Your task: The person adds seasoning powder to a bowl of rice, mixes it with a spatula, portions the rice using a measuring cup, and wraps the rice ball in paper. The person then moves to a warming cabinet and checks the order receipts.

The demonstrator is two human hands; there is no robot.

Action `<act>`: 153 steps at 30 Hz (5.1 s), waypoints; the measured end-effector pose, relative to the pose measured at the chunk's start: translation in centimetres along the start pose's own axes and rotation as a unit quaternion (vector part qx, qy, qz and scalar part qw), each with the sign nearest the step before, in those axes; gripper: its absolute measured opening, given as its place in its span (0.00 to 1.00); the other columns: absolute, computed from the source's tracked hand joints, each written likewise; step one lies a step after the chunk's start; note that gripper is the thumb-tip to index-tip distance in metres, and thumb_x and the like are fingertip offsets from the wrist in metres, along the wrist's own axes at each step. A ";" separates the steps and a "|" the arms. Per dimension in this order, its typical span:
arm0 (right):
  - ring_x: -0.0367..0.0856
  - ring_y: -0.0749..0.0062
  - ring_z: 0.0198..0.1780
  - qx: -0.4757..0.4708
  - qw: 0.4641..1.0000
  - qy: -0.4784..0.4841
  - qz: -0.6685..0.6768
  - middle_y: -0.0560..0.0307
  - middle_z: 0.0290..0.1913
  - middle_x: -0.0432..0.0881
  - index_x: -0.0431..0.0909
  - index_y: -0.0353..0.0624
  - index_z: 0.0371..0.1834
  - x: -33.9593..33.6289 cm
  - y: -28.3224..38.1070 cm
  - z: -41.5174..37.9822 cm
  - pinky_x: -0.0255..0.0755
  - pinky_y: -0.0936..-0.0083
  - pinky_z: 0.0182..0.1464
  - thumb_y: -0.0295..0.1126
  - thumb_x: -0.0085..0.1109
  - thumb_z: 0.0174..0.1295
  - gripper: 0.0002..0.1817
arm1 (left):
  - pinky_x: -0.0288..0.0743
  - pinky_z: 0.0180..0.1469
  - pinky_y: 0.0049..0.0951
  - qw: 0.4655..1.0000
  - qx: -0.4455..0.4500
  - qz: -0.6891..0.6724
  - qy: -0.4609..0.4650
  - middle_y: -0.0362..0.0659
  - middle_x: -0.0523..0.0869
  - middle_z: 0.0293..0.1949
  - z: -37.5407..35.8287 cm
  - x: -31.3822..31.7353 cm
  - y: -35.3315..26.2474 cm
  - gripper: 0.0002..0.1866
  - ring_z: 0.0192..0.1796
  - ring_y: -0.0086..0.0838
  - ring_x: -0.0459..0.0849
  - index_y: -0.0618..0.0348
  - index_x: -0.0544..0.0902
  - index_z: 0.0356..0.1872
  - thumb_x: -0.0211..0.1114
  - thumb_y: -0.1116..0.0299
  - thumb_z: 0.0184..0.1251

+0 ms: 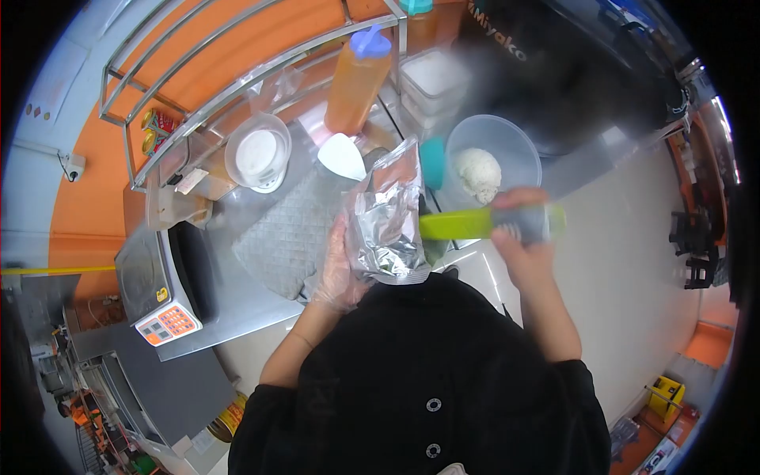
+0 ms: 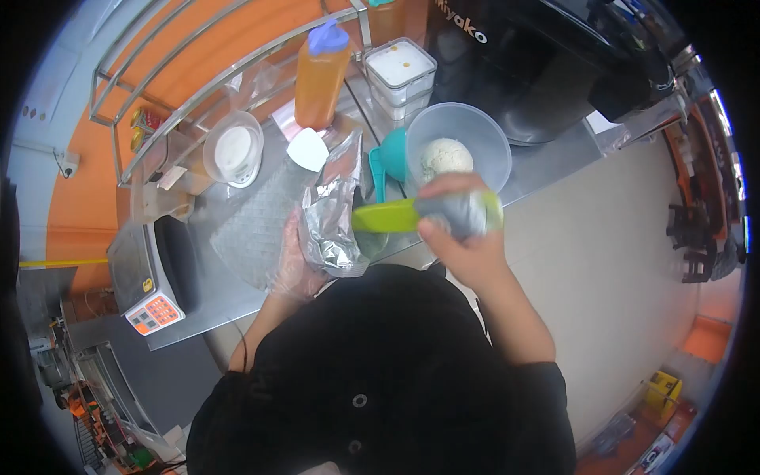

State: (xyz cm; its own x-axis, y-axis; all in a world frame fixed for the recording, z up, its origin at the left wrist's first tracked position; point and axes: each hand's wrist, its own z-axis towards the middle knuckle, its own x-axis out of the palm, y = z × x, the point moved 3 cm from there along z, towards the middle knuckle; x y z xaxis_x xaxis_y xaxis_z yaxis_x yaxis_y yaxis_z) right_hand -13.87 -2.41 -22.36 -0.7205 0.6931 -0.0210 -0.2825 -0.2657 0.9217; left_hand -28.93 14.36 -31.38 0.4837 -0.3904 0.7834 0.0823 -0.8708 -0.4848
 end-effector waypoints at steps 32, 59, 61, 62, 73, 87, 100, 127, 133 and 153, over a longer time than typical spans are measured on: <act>0.76 0.74 0.37 0.113 0.917 -0.325 0.203 0.55 0.39 0.75 0.67 0.38 0.49 -1.0 -1.5 -1.1 0.70 0.76 0.31 0.25 0.54 0.60 0.14 | 0.67 0.61 0.38 0.898 0.379 0.209 -0.078 0.50 0.68 0.62 0.0 -4.2 1.7 0.28 0.61 0.34 0.70 0.59 0.62 0.64 0.53 0.54 0.69; 0.77 0.73 0.38 0.130 0.914 -0.316 0.218 0.55 0.39 0.75 0.67 0.37 0.50 -1.7 -1.5 -2.2 0.72 0.75 0.35 0.27 0.55 0.60 0.16 | 0.65 0.58 0.47 0.437 0.549 0.671 -0.240 0.62 0.68 0.55 -0.4 -5.5 2.8 0.56 0.57 0.48 0.72 0.69 0.49 0.65 0.79 0.64 0.37; 0.78 0.72 0.37 0.126 0.901 -0.347 0.230 0.55 0.38 0.76 0.67 0.37 0.49 -2.4 -1.6 -2.1 0.73 0.76 0.33 0.26 0.54 0.61 0.14 | 0.66 0.58 0.47 0.597 0.535 0.543 -0.251 0.60 0.68 0.56 0.4 -8.2 3.3 0.54 0.58 0.48 0.72 0.66 0.51 0.66 0.78 0.61 0.40; 0.78 0.72 0.37 0.128 0.897 -0.355 0.230 0.55 0.38 0.76 0.67 0.37 0.49 -2.7 -1.7 -2.2 0.72 0.76 0.33 0.27 0.54 0.61 0.13 | 0.66 0.58 0.47 0.723 0.478 0.407 -0.289 0.59 0.69 0.57 1.0 -10.2 4.4 0.52 0.58 0.47 0.72 0.64 0.52 0.66 0.76 0.57 0.43; 0.77 0.73 0.37 0.088 0.867 -0.443 0.211 0.56 0.39 0.77 0.69 0.40 0.45 -8.6 -2.8 -3.5 0.71 0.77 0.36 0.29 0.53 0.63 0.09 | 0.64 0.63 0.42 0.868 0.297 0.318 -0.241 0.43 0.69 0.61 1.7 -5.6 1.7 0.37 0.62 0.34 0.69 0.54 0.63 0.65 0.43 0.36 0.65; 0.75 0.74 0.48 0.022 0.910 -0.370 -0.186 0.56 0.46 0.76 0.74 0.39 0.47 -9.2 -5.2 -5.9 0.68 0.78 0.52 0.21 0.62 0.56 0.15 | 0.71 0.50 0.33 0.950 0.250 0.030 -0.185 0.31 0.76 0.48 1.5 -2.7 -1.9 0.35 0.48 0.24 0.75 0.40 0.70 0.56 0.53 0.29 0.53; 0.79 0.57 0.52 -0.153 0.889 0.035 -0.431 0.52 0.49 0.81 0.80 0.42 0.42 -7.7 -3.4 -3.5 0.73 0.67 0.51 0.21 0.63 0.43 0.19 | 0.73 0.38 0.27 0.978 0.155 -0.045 -0.131 0.33 0.78 0.36 1.3 -5.1 -1.3 0.37 0.35 0.24 0.76 0.51 0.73 0.52 0.57 0.31 0.51; 0.81 0.63 0.44 -0.263 0.863 0.128 -0.411 0.50 0.50 0.82 0.79 0.46 0.44 5.1 -4.5 -1.6 0.71 0.72 0.43 0.27 0.61 0.47 0.17 | 0.78 0.24 0.15 0.959 0.160 -0.174 -0.159 0.46 0.78 0.52 -7.7 -16.1 -11.0 0.28 0.35 0.26 0.82 0.55 0.70 0.60 0.45 0.45 0.69; 0.74 0.53 0.58 -0.103 0.914 0.193 -0.341 0.49 0.59 0.74 0.75 0.44 0.54 16.9 -11.6 6.5 0.69 0.65 0.59 0.15 0.49 0.50 0.26 | 0.77 0.24 0.15 0.966 0.144 -0.183 -0.115 0.47 0.77 0.54 -8.1 -16.4 -12.4 0.27 0.49 0.29 0.80 0.53 0.69 0.61 0.44 0.47 0.70; 0.73 0.60 0.58 0.192 0.974 -0.087 -0.088 0.45 0.58 0.72 0.54 0.35 0.67 21.4 -10.1 7.7 0.64 0.70 0.59 0.33 0.66 0.54 0.39 | 0.54 0.69 0.52 0.998 -0.009 -0.015 0.066 0.43 0.60 0.69 6.6 -7.6 -11.1 0.34 0.67 0.40 0.64 0.44 0.47 0.72 0.38 0.40 0.72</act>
State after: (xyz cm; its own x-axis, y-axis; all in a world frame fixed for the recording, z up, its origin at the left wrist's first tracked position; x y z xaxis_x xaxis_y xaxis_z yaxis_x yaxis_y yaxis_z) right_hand -21.49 20.26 -29.14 -0.5550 0.8169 -0.1569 -0.1108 0.1143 0.9872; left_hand -27.78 28.91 -34.51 0.3622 -0.3997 0.8420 0.0786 -0.8871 -0.4549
